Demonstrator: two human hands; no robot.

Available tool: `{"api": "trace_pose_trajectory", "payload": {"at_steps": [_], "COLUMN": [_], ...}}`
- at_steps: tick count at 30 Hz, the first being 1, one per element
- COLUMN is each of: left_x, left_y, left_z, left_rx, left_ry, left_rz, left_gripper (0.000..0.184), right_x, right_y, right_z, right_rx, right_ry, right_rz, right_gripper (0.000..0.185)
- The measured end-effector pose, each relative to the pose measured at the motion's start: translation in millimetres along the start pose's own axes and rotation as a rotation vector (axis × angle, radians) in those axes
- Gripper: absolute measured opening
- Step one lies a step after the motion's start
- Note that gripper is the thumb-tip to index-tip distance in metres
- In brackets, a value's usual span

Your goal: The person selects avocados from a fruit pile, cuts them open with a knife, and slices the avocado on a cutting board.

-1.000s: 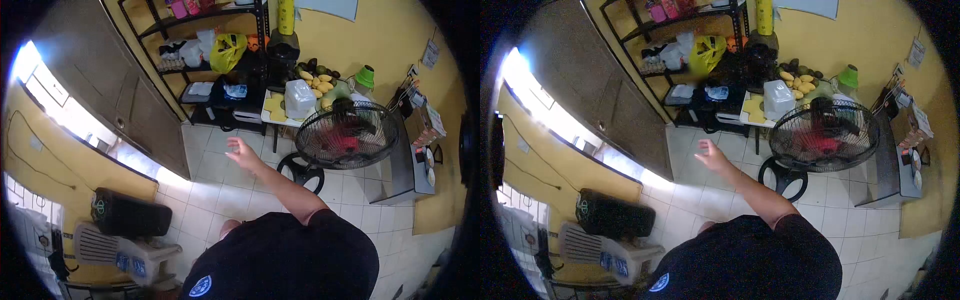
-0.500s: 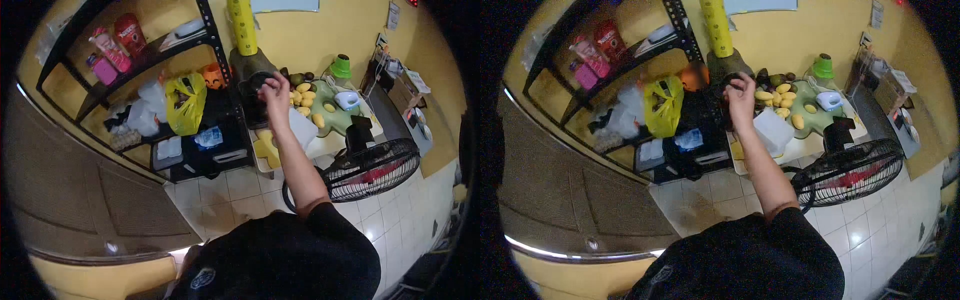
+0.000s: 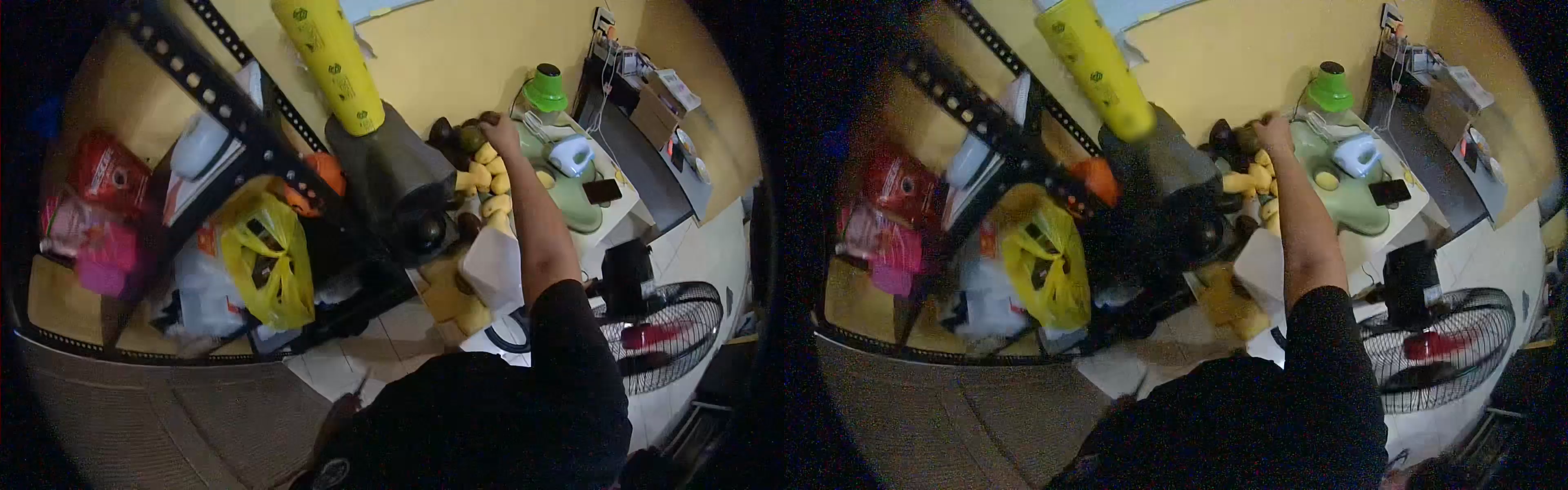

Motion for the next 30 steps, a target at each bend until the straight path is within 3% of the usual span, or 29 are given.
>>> {"api": "trace_pose_trajectory", "payload": {"at_steps": [4,8,10,13,17,23,26,27,29,30], "left_x": [67,120,136,151,147,141,135,132,112,117], "left_y": [111,191,215,224,210,203,192,187,178,142], "left_z": [-42,-64,-69,-61,-32,-1,20,25,34,40], "left_rx": [-0.057,-0.102,-0.134,-0.219,-0.37,-0.572,-0.679,-0.715,-0.789,-0.827], "left_ry": [-0.04,-0.13,-0.181,-0.255,-0.35,-0.49,-0.581,-0.611,-0.666,-0.692], "left_rz": [0.208,0.396,0.477,0.591,0.747,1.055,1.217,1.272,1.382,1.437], "left_gripper": [0.019,0.019,0.019,0.019,0.02,0.022,0.023,0.023,0.024,0.024], "right_x": [57,75,74,65,66,53,42,40,26,11], "right_y": [80,79,56,47,68,55,23,17,-3,-18], "right_z": [75,113,103,114,121,83,50,44,28,15], "right_rx": [-0.358,-0.383,-0.43,-0.65,-0.618,-0.195,0.467,0.46,0.911,1.002], "right_ry": [0.006,-0.057,-0.352,-0.21,-0.155,-0.032,0.152,0.162,0.202,0.207], "right_rz": [0.09,0.252,0.515,0.436,0.365,0.514,0.053,0.045,-0.013,-0.048], "right_gripper": [0.058,0.063,0.079,0.074,0.08,0.086,0.068,0.068,0.071,0.069]}}
Point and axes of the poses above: each hand's wrist, its own x-axis towards the middle knuckle, its own z-axis out of the palm, y = z × x, the point moved 3 cm from there along x, towards the middle knuckle, and after that the axes turned 5 degrees about z, right-handed, at the moved point
